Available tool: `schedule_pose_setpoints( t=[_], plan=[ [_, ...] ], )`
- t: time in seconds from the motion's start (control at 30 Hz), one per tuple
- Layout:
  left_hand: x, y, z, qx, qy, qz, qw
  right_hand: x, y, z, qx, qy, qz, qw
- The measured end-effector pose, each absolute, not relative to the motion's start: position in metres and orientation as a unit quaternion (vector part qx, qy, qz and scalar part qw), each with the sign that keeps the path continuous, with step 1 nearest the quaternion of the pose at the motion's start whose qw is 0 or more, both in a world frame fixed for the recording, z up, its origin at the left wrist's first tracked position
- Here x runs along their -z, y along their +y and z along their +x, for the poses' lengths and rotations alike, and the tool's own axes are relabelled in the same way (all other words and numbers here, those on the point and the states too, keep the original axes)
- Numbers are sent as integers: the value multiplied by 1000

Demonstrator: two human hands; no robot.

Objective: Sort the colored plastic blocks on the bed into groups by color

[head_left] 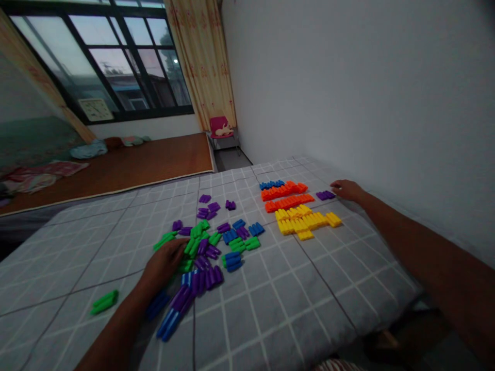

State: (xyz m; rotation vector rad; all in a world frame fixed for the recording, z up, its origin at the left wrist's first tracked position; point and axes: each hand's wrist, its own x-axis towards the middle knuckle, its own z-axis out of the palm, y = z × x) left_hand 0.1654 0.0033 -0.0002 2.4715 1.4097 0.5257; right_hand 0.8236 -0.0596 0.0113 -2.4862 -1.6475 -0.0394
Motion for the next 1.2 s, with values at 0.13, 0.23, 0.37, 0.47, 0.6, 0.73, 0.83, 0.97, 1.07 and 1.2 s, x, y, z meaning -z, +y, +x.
schedule_pose_setpoints(
  t=[0.13,0.23,0.37,0.47,0.6,0.73,0.83,0.97,1.07,1.2],
  plan=[
    [-14,-10,190,-176,458,852,180,-33,-49,775,39,-613,-776,143],
    [-29,-9,208,-185,431,873,135,-55,-51,700,22,-709,-677,195],
    [-52,-5,229,-138,381,904,136,-70,-80,593,-33,-810,-531,248],
    [-59,-4,239,-25,304,942,141,-65,-103,544,-80,-856,-461,220],
    [-50,-4,244,-28,309,943,123,-49,-113,527,-117,-870,-436,197],
    [-40,-12,264,-194,344,862,319,-41,-102,528,-187,-842,-441,246],
    [-41,-27,294,-293,317,712,554,-43,-95,526,-225,-794,-448,345],
    [-49,-48,334,-369,274,534,709,-48,-97,526,-218,-749,-447,438],
    [-51,-54,358,-396,266,481,735,-47,-101,534,-177,-722,-464,481],
    [-46,-56,388,-440,295,448,721,-41,-103,552,-151,-684,-488,520]
  ],
)
